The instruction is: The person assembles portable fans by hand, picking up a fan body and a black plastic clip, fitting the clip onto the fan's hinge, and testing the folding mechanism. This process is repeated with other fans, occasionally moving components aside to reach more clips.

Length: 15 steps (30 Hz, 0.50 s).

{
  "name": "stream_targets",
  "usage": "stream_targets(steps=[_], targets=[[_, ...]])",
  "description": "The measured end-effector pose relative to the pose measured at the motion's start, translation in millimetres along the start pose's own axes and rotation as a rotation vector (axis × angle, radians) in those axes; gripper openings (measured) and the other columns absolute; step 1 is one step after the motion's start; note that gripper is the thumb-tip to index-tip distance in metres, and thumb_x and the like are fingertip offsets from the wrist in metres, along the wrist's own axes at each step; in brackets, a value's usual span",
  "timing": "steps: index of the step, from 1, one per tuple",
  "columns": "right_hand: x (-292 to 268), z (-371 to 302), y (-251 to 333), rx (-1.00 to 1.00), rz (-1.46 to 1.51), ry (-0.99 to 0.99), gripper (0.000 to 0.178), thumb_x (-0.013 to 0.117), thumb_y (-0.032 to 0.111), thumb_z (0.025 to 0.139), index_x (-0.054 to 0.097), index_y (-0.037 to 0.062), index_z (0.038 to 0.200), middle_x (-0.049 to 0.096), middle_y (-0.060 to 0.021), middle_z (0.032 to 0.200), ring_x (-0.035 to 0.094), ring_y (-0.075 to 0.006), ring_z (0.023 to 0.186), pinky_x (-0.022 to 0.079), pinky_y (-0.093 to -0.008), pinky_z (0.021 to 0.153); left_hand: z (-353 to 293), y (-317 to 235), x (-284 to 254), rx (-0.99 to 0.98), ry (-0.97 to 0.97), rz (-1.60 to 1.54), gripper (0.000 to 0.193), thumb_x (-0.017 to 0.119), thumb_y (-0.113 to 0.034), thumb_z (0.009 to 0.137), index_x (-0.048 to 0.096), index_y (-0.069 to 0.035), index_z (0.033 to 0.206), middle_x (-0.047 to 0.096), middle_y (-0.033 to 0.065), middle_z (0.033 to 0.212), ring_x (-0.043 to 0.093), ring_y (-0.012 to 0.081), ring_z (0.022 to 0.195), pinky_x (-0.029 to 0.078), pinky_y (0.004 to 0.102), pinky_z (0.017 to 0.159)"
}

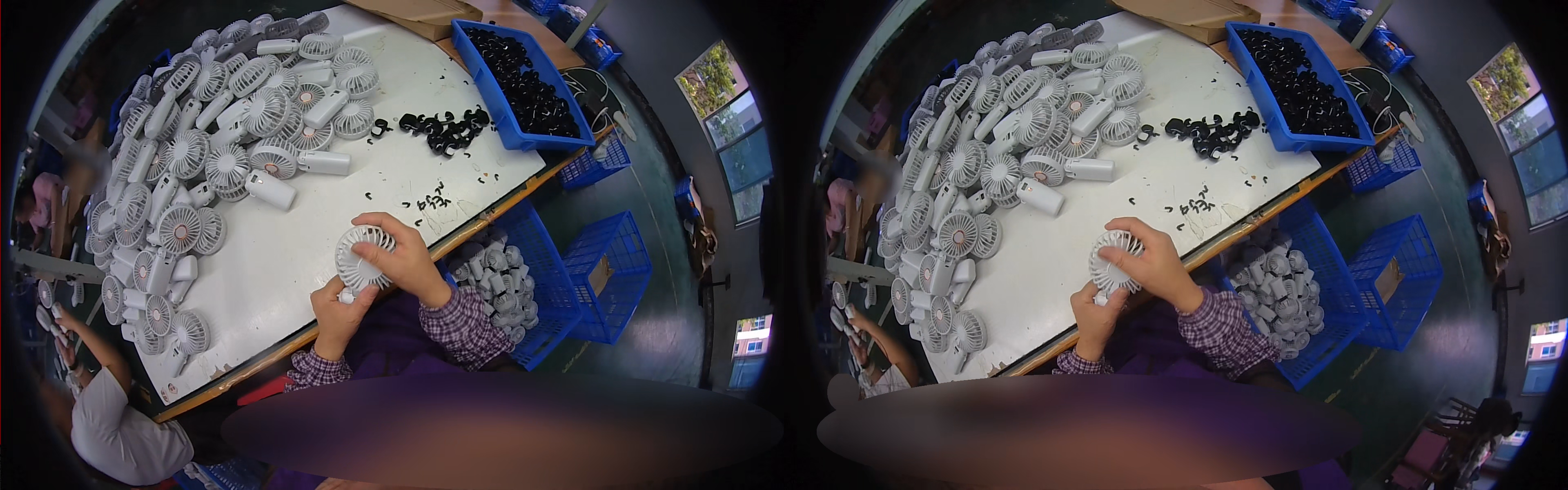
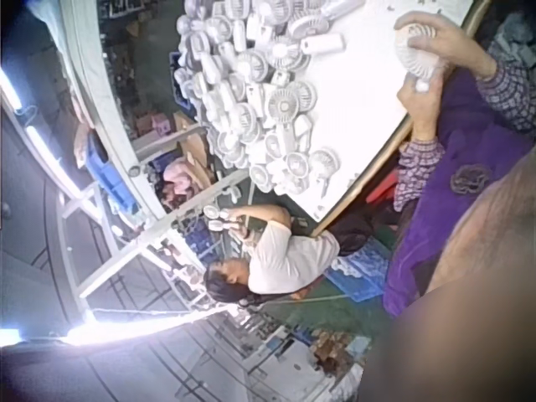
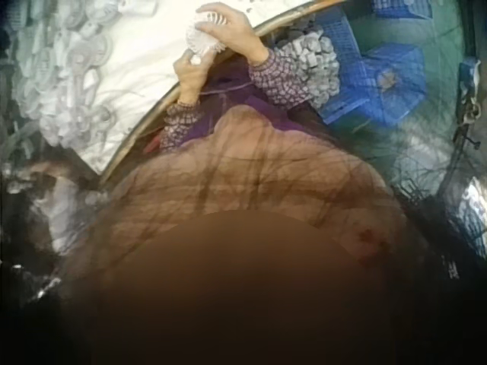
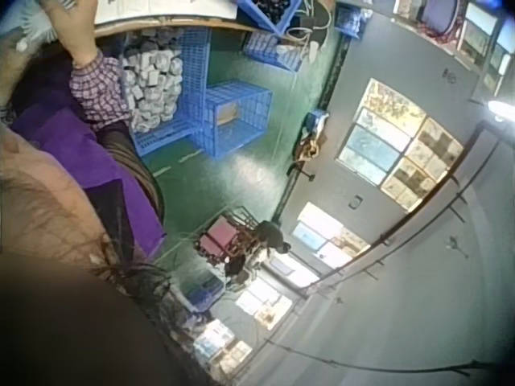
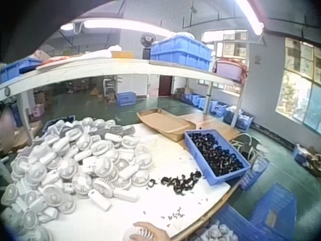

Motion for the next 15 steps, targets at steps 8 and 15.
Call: stream_targets(steps=[8, 15], targets=[[-76.5, 101.2, -58.8, -0.441, -0.827, -0.245, 0.021, 0.061, 0.003, 0.076, 0.065, 0.0054, 0.097, 0.057, -0.0108, 0.097, 0.055, -0.0269, 0.092, 0.045, -0.0365, 0.081, 22.9, 9.1, -24.0, -0.392, 0.085, -0.346, 0.027, 0.061, -0.028, 0.089, 0.053, -0.002, 0.088, 0.061, 0.008, 0.072, 0.062, 0.0135, 0.06, 0.051, 0.0244, 0.056], [-75.7, 157.5, -90.8, -0.499, -1.155, -0.101, 0.018, 0.062, 0.002, 0.073, 0.066, 0.0063, 0.09, 0.051, -0.0087, 0.083, 0.053, -0.0262, 0.084, 0.044, -0.0375, 0.072, 18.9, 3.8, -42.3, -0.302, -0.005, -0.402, 0.026, 0.058, -0.024, 0.092, 0.053, 0.0, 0.1, 0.063, 0.0116, 0.085, 0.063, 0.0147, 0.072, 0.052, 0.0265, 0.066]])
Point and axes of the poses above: each hand's wrist, its own z-axis towards the middle knuckle, its own x-axis out of the palm, y = z × x, the point moved 3 cm from there along z, towards the middle knuckle
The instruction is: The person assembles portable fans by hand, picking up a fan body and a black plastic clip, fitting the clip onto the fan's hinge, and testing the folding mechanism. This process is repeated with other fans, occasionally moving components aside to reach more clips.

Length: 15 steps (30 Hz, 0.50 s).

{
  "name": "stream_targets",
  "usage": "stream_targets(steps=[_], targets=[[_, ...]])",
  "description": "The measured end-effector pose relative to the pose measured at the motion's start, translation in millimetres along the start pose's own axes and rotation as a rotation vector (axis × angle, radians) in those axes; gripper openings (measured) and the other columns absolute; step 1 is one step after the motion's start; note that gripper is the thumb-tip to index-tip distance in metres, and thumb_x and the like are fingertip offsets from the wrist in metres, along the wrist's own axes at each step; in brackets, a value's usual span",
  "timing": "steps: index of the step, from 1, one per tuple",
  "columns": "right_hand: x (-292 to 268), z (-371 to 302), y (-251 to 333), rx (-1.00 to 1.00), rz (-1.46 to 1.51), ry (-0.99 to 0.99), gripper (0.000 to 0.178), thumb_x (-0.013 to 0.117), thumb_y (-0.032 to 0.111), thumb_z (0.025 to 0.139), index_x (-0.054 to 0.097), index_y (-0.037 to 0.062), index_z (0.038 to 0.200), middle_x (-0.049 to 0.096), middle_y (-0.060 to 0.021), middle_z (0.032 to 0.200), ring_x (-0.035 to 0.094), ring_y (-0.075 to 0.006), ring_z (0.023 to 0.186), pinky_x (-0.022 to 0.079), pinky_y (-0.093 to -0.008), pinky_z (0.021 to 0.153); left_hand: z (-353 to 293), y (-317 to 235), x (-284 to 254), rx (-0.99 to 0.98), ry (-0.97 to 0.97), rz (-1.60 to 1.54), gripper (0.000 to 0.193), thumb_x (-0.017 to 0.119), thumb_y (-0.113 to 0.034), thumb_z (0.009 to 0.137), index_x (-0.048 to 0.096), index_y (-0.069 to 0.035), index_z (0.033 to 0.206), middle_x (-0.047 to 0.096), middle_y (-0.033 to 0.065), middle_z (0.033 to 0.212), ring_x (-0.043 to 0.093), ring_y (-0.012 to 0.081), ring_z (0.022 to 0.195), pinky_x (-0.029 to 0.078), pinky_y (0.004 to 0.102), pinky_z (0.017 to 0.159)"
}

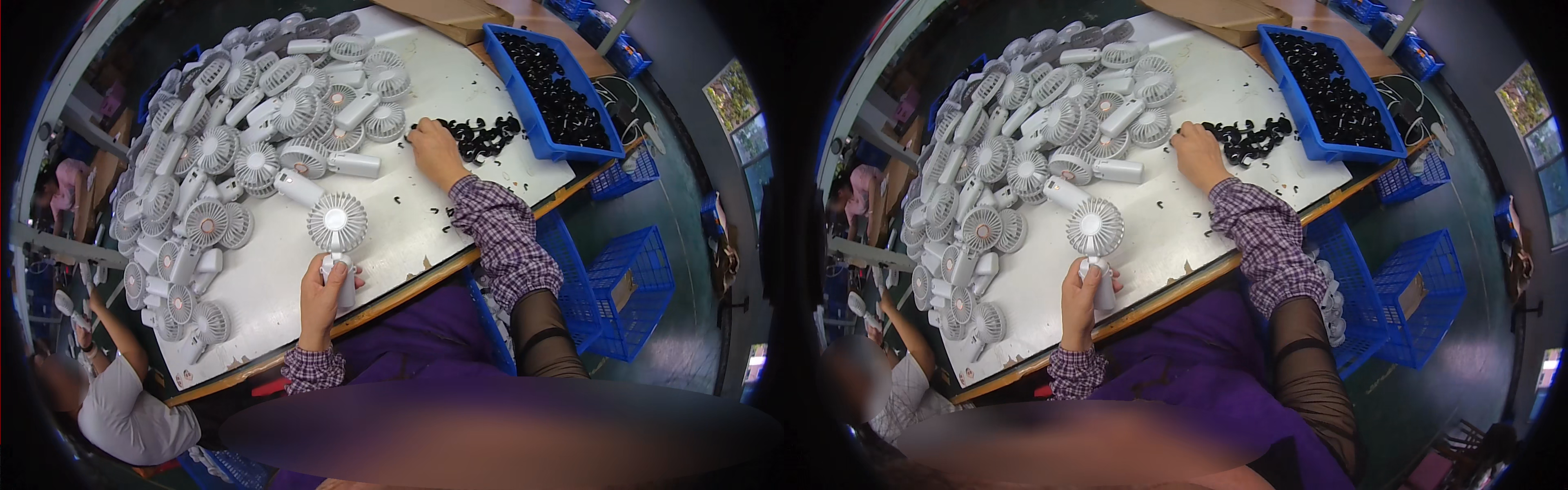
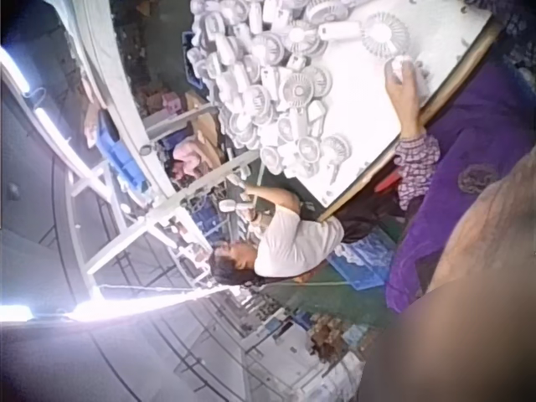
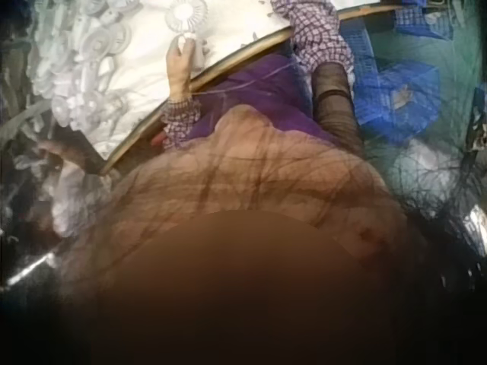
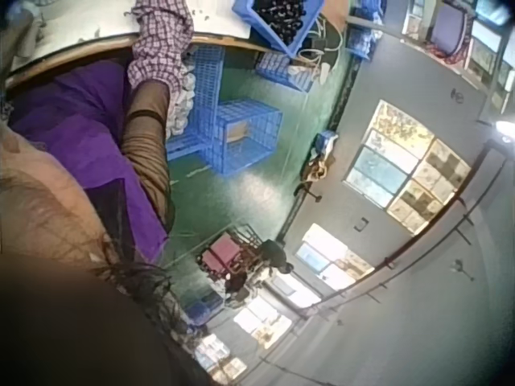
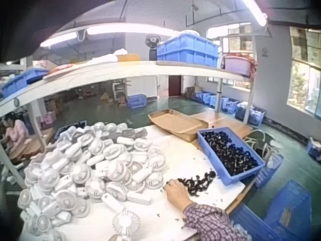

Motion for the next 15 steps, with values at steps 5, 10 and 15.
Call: stream_targets(steps=[5, 10, 15], targets=[[-46.8, -35.4, 57.5, 0.634, 1.297, 0.15, 0.005, 0.056, 0.008, 0.088, 0.057, 0.0031, 0.087, 0.06, -0.0051, 0.077, 0.056, -0.0127, 0.063, 0.044, -0.0226, 0.055, 13.0, 0.8, -3.2, 0.142, -0.012, -0.005, 0.035, 0.053, -0.03, 0.095, 0.049, -0.001, 0.113, 0.063, 0.0111, 0.09, 0.063, 0.0162, 0.076, 0.052, 0.0278, 0.07], [-63.7, -103.9, 162.4, 0.895, 2.164, 0.127, 0.007, 0.054, 0.007, 0.091, 0.052, 0.0017, 0.096, 0.065, -0.0156, 0.086, 0.063, -0.0201, 0.066, 0.05, -0.0258, 0.053, 20.7, -1.6, 15.5, 0.481, 0.018, 0.24, 0.05, 0.062, -0.048, 0.086, 0.054, -0.001, 0.099, 0.062, 0.0054, 0.076, 0.058, 0.0107, 0.069, 0.047, 0.0253, 0.062], [-60.8, -121.2, 186.7, 0.895, 2.024, 0.166, 0.008, 0.053, 0.009, 0.093, 0.052, 0.0018, 0.093, 0.063, -0.013, 0.08, 0.062, -0.0166, 0.063, 0.049, -0.023, 0.052, 7.9, -0.7, 13.2, 0.35, -0.03, 0.131, 0.035, 0.067, -0.032, 0.085, 0.057, 0.0, 0.092, 0.06, 0.005, 0.067, 0.055, 0.0089, 0.06, 0.045, 0.0242, 0.056]])
Point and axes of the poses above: each hand's wrist, its own z-axis towards the middle knuckle, its own x-axis out of the palm, y = z × x, the point moved 3 cm from there along z, towards the middle knuckle
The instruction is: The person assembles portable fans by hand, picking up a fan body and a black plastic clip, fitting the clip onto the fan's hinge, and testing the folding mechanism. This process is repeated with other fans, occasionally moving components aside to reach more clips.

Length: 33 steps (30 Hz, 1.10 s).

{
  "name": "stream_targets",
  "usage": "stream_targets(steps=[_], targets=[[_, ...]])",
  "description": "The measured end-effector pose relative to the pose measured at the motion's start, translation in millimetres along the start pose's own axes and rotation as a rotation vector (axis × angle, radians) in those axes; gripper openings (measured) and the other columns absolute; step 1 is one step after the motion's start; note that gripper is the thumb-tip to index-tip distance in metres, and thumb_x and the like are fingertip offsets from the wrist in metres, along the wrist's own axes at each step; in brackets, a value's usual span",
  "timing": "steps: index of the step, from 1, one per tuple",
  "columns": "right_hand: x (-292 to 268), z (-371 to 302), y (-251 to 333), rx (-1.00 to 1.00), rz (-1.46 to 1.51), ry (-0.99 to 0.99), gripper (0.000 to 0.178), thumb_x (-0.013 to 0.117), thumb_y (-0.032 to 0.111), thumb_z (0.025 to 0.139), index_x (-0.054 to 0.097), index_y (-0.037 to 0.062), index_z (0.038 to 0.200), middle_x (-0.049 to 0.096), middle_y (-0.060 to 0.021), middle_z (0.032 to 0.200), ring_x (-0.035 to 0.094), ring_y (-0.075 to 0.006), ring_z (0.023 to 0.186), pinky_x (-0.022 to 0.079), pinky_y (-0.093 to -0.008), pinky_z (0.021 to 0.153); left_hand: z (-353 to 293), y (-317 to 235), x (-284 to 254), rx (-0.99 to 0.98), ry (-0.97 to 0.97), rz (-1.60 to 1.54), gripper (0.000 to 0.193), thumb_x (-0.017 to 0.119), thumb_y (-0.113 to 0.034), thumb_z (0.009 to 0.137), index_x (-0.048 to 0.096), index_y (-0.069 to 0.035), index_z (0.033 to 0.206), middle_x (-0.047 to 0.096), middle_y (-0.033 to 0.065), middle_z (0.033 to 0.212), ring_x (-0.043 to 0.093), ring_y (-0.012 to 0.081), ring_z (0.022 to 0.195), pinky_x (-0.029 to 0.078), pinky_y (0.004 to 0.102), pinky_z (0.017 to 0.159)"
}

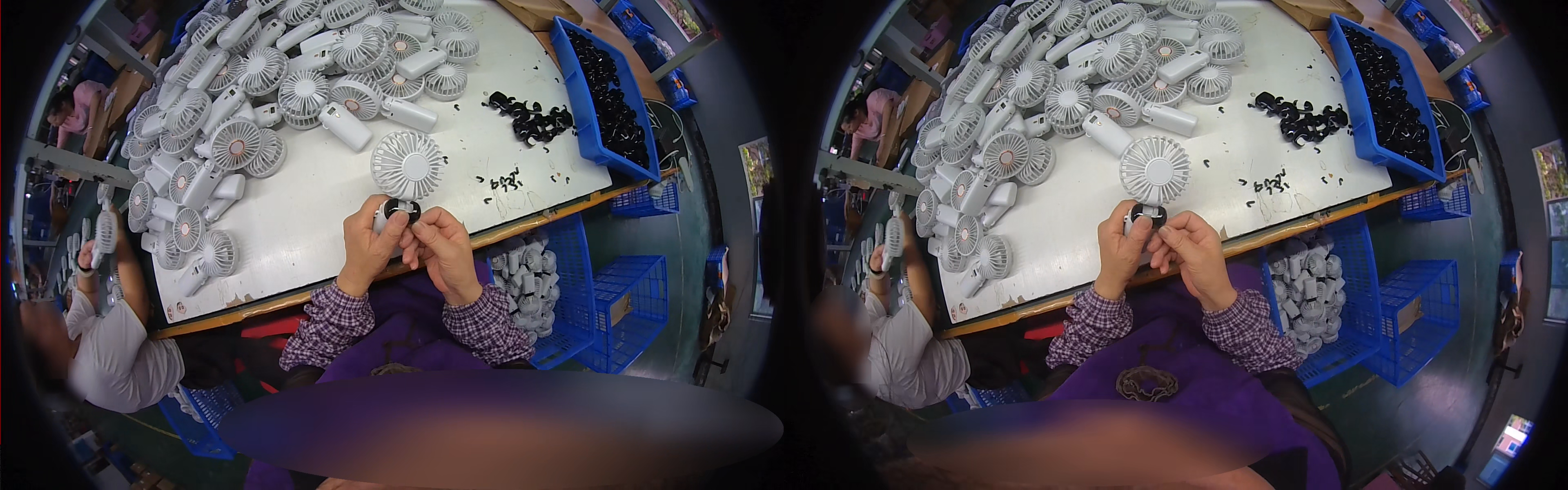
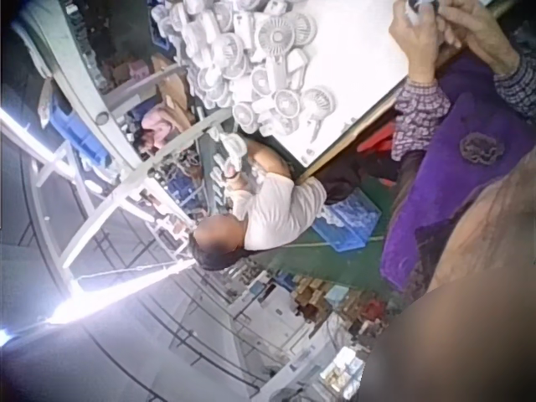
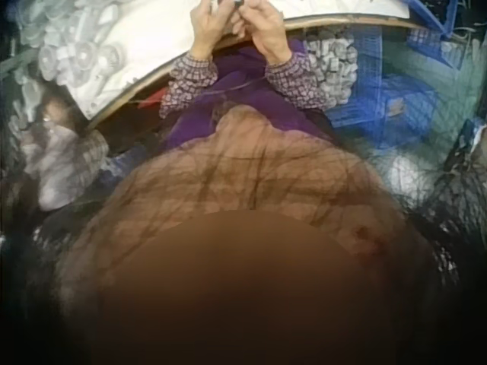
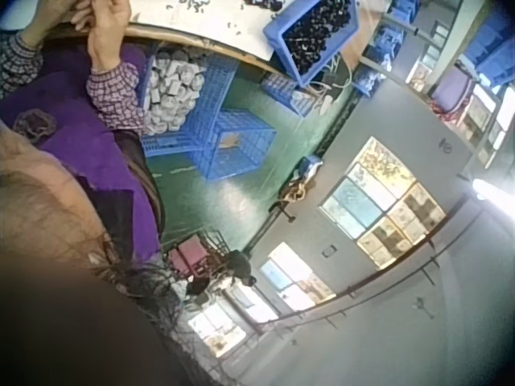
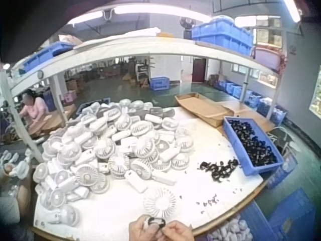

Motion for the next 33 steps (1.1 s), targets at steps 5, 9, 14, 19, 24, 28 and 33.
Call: stream_targets(steps=[5, 9, 14, 19, 24, 28, 33], targets=[[-6.3, -12.4, -2.9, 0.016, -0.148, -0.016, 0.01, 0.054, 0.012, 0.093, 0.051, 0.0022, 0.091, 0.062, -0.0108, 0.077, 0.06, -0.0154, 0.061, 0.05, -0.0239, 0.053, -7.4, -2.9, 0.3, 0.103, -0.076, 0.198, 0.025, 0.068, -0.023, 0.08, 0.061, 0.001, 0.082, 0.06, 0.0055, 0.062, 0.055, 0.0091, 0.055, 0.046, 0.0248, 0.051], [-12.1, -15.5, 0.5, -0.04, -0.157, -0.042, 0.013, 0.058, 0.013, 0.091, 0.049, 0.0033, 0.094, 0.06, -0.0074, 0.077, 0.06, -0.0137, 0.062, 0.05, -0.0246, 0.054, -14.2, -8.3, 9.6, 0.079, -0.023, 0.188, 0.026, 0.068, -0.024, 0.079, 0.061, 0.001, 0.081, 0.061, 0.0058, 0.062, 0.056, 0.0091, 0.056, 0.046, 0.0255, 0.05], [-17.0, -15.8, 2.8, -0.037, -0.167, -0.042, 0.014, 0.06, 0.011, 0.09, 0.049, 0.0035, 0.095, 0.058, -0.0054, 0.078, 0.058, -0.0122, 0.061, 0.048, -0.0235, 0.055, -16.8, -3.9, 12.5, 0.101, -0.043, 0.181, 0.028, 0.067, -0.024, 0.08, 0.06, 0.002, 0.081, 0.06, 0.0058, 0.062, 0.055, 0.0085, 0.056, 0.045, 0.0248, 0.049], [-31.9, -12.9, 14.7, -0.148, -0.136, -0.06, 0.034, 0.061, 0.009, 0.087, 0.046, -0.0018, 0.116, 0.059, -0.012, 0.102, 0.06, -0.0175, 0.088, 0.051, -0.0289, 0.075, -16.4, -4.7, 19.9, 0.04, 0.066, -0.085, 0.026, 0.056, -0.024, 0.087, 0.057, 0.002, 0.085, 0.06, 0.0071, 0.062, 0.058, 0.0115, 0.056, 0.048, 0.0253, 0.05], [-30.0, 23.6, 52.4, -0.195, -0.148, 0.073, 0.059, 0.071, 0.013, 0.077, 0.043, -0.0012, 0.127, 0.056, -0.0102, 0.116, 0.055, -0.0181, 0.106, 0.042, -0.0326, 0.096, -16.5, 17.3, 63.4, -0.819, 0.699, -1.364, 0.062, 0.024, -0.058, 0.095, 0.052, -0.002, 0.095, 0.043, 0.0066, 0.05, 0.042, 0.0155, 0.032, 0.036, 0.0271, 0.029], [1.0, 34.0, 64.6, -0.235, -0.391, -0.138, 0.051, 0.073, 0.016, 0.077, 0.049, -0.0015, 0.119, 0.059, -0.0065, 0.103, 0.055, -0.0118, 0.093, 0.046, -0.0248, 0.082, -21.1, 17.1, 68.2, -0.755, 0.666, -1.225, 0.07, 0.023, -0.063, 0.093, 0.051, 0.0, 0.103, 0.047, 0.0061, 0.06, 0.046, 0.0154, 0.04, 0.036, 0.0255, 0.032], [-31.0, 34.8, 58.5, -0.111, -0.207, -0.081, 0.055, 0.068, 0.018, 0.082, 0.043, -0.0023, 0.127, 0.058, -0.0119, 0.114, 0.059, -0.0171, 0.099, 0.047, -0.0304, 0.089, -24.3, 22.5, 45.4, -0.711, 0.49, -0.912, 0.043, 0.049, -0.03, 0.091, 0.051, 0.009, 0.109, 0.053, 0.0089, 0.067, 0.048, 0.0139, 0.046, 0.035, 0.022, 0.034]])
Point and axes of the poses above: each hand's wrist, its own z-axis towards the middle knuckle, its own x-axis out of the palm, y = z × x, the point moved 3 cm from there along z, towards the middle knuckle
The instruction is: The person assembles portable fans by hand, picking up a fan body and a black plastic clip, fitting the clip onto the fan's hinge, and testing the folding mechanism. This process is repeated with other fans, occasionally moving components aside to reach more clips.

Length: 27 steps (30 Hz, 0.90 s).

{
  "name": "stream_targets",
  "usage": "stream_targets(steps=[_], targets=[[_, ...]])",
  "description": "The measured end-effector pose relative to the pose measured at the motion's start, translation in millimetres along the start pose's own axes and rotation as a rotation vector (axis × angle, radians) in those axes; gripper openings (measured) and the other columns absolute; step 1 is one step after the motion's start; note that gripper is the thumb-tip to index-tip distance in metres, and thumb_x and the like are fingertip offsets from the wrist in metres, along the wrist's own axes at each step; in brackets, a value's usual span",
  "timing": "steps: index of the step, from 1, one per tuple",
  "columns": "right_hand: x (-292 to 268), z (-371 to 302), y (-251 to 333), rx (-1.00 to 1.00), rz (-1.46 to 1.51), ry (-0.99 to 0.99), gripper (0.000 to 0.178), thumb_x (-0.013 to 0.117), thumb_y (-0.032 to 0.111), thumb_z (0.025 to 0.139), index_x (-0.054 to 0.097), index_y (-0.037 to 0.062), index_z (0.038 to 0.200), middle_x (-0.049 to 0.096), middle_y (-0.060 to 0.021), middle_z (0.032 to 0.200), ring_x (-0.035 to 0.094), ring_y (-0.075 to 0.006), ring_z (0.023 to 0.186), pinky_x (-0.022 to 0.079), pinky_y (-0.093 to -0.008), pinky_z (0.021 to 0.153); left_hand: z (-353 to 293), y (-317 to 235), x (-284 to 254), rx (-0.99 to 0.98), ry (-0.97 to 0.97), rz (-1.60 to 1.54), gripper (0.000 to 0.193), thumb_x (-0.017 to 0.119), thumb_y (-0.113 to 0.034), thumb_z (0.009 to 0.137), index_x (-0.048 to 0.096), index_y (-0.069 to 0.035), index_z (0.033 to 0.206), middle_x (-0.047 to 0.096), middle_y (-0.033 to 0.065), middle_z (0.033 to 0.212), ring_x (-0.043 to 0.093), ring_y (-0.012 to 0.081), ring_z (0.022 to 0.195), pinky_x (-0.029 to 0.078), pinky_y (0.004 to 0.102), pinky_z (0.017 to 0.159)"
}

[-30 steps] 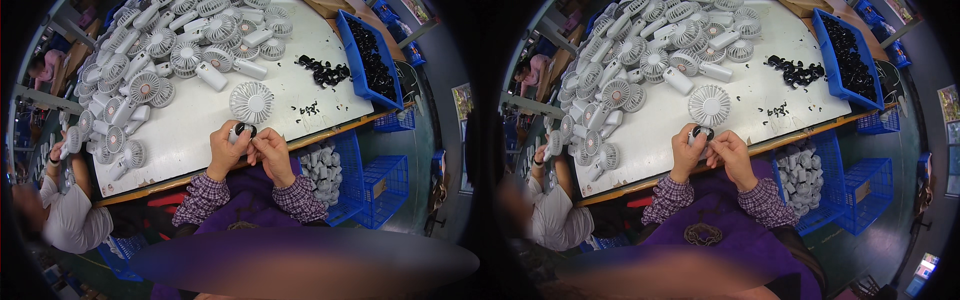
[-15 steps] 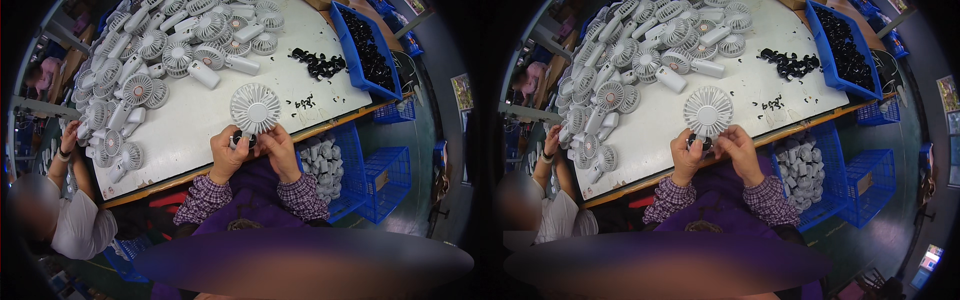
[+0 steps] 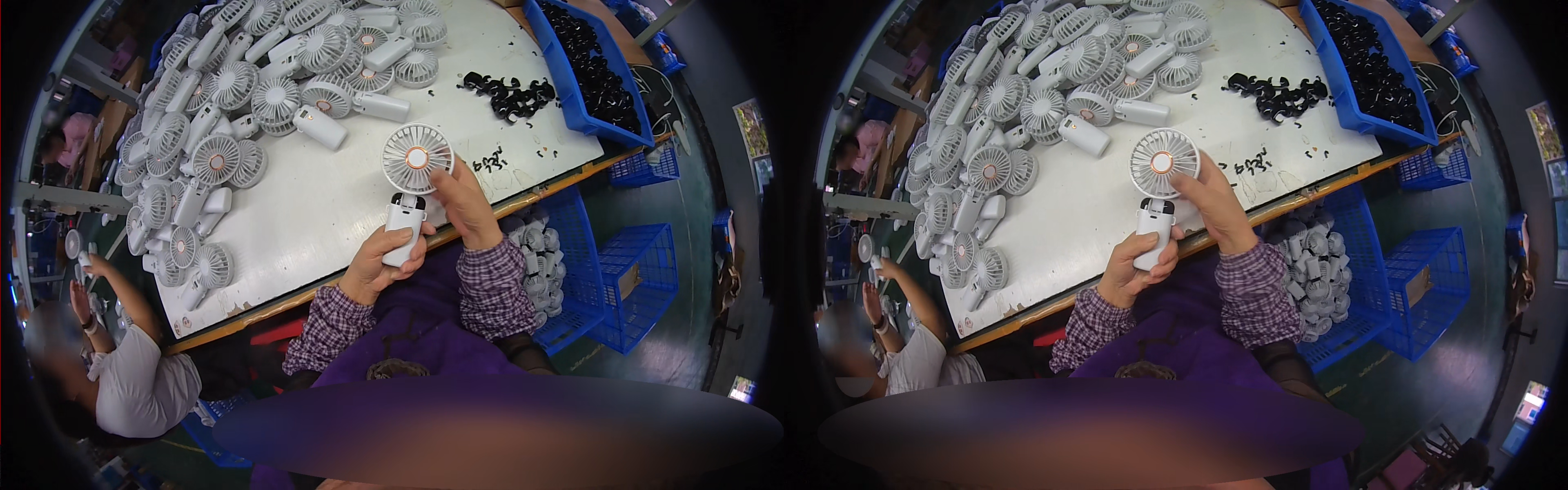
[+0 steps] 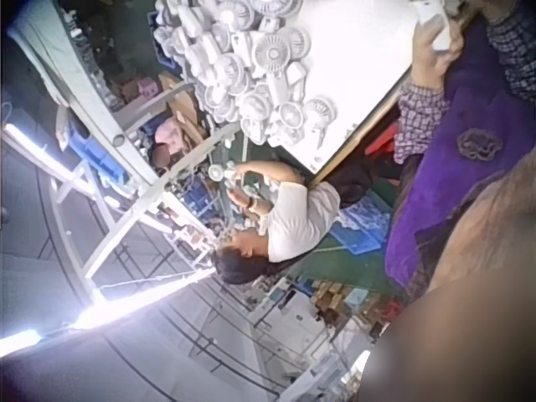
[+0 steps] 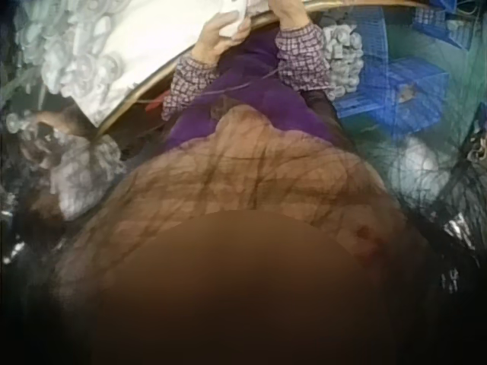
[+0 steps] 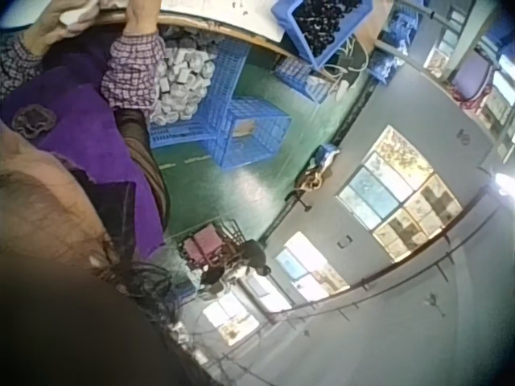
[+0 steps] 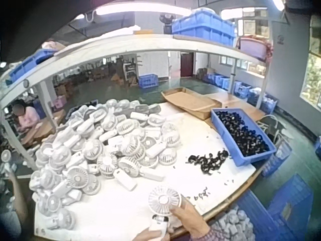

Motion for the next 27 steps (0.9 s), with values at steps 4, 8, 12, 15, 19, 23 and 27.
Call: stream_targets(steps=[4, 8, 12, 15, 19, 23, 27], targets=[[16.4, -23.9, -30.2, 0.101, 0.334, 0.23, 0.051, 0.064, 0.022, 0.086, 0.044, -0.0042, 0.124, 0.058, -0.0152, 0.114, 0.06, -0.0278, 0.105, 0.048, -0.0385, 0.093, -0.3, 19.5, -9.8, -0.117, 0.317, -0.348, 0.046, 0.05, -0.031, 0.086, 0.05, 0.011, 0.104, 0.051, 0.0122, 0.057, 0.041, 0.0165, 0.033, 0.035, 0.0251, 0.031], [15.8, -49.2, -39.3, 0.089, 0.399, 0.235, 0.044, 0.051, 0.029, 0.093, 0.043, 0.0, 0.125, 0.055, -0.0099, 0.111, 0.06, -0.0298, 0.101, 0.042, -0.0502, 0.1, -7.9, 19.7, 27.7, -0.016, -0.005, -0.48, 0.038, 0.048, -0.023, 0.087, 0.05, 0.009, 0.107, 0.06, 0.0196, 0.083, 0.049, 0.0205, 0.043, 0.038, 0.0263, 0.03], [-4.8, -70.5, -28.3, 0.039, 0.437, 0.137, 0.05, 0.047, 0.038, 0.094, 0.043, -0.0018, 0.125, 0.055, -0.0106, 0.109, 0.06, -0.0264, 0.097, 0.033, -0.0536, 0.106, 1.5, 14.9, 46.2, -0.1, 0.08, -0.083, 0.036, 0.047, -0.025, 0.091, 0.055, 0.008, 0.103, 0.06, 0.0175, 0.077, 0.05, 0.0175, 0.043, 0.037, 0.0241, 0.031], [-42.3, -99.9, -0.3, -0.443, 0.216, -0.079, 0.053, 0.06, 0.025, 0.088, 0.04, -0.0006, 0.129, 0.052, -0.0125, 0.114, 0.052, -0.0275, 0.103, 0.043, -0.0441, 0.091, 18.5, -23.3, 29.4, 0.062, -0.118, 0.805, 0.027, 0.058, -0.025, 0.09, 0.062, 0.001, 0.098, 0.063, 0.0075, 0.073, 0.061, 0.0106, 0.057, 0.045, 0.0206, 0.044], [-155.9, -156.6, 21.5, -0.37, 0.215, -0.594, 0.04, 0.044, 0.037, 0.095, 0.051, 0.0015, 0.112, 0.058, -0.0084, 0.095, 0.057, -0.0171, 0.077, 0.049, -0.0295, 0.066, -1.6, -126.3, -49.1, 0.619, -0.834, 0.728, 0.026, 0.057, -0.024, 0.09, 0.058, -0.002, 0.104, 0.063, 0.0086, 0.094, 0.062, 0.0135, 0.08, 0.05, 0.0238, 0.057], [-328.8, -221.4, -91.6, 0.064, 0.136, -1.054, 0.035, 0.055, 0.03, 0.092, 0.053, 0.0026, 0.114, 0.058, -0.0073, 0.093, 0.057, -0.0193, 0.078, 0.049, -0.033, 0.063, 11.0, -172.9, -73.7, 0.605, -0.881, 0.671, 0.04, 0.062, -0.029, 0.087, 0.056, 0.004, 0.108, 0.063, 0.0109, 0.097, 0.064, 0.0181, 0.085, 0.054, 0.0261, 0.062], [-394.7, -256.2, -166.1, 0.355, 0.02, -1.455, 0.042, 0.06, 0.028, 0.087, 0.052, 0.0036, 0.121, 0.056, -0.013, 0.106, 0.057, -0.0273, 0.088, 0.049, -0.0379, 0.067, 41.0, -179.1, -77.8, 0.532, -0.819, 0.699, 0.042, 0.065, -0.032, 0.084, 0.058, 0.005, 0.105, 0.064, 0.013, 0.092, 0.066, 0.0185, 0.073, 0.057, 0.0285, 0.057]])
Point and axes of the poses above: each hand's wrist, its own z-axis towards the middle knuckle, its own x-axis out of the palm, y = z × x, the point moved 3 cm from there along z, towards the middle knuckle
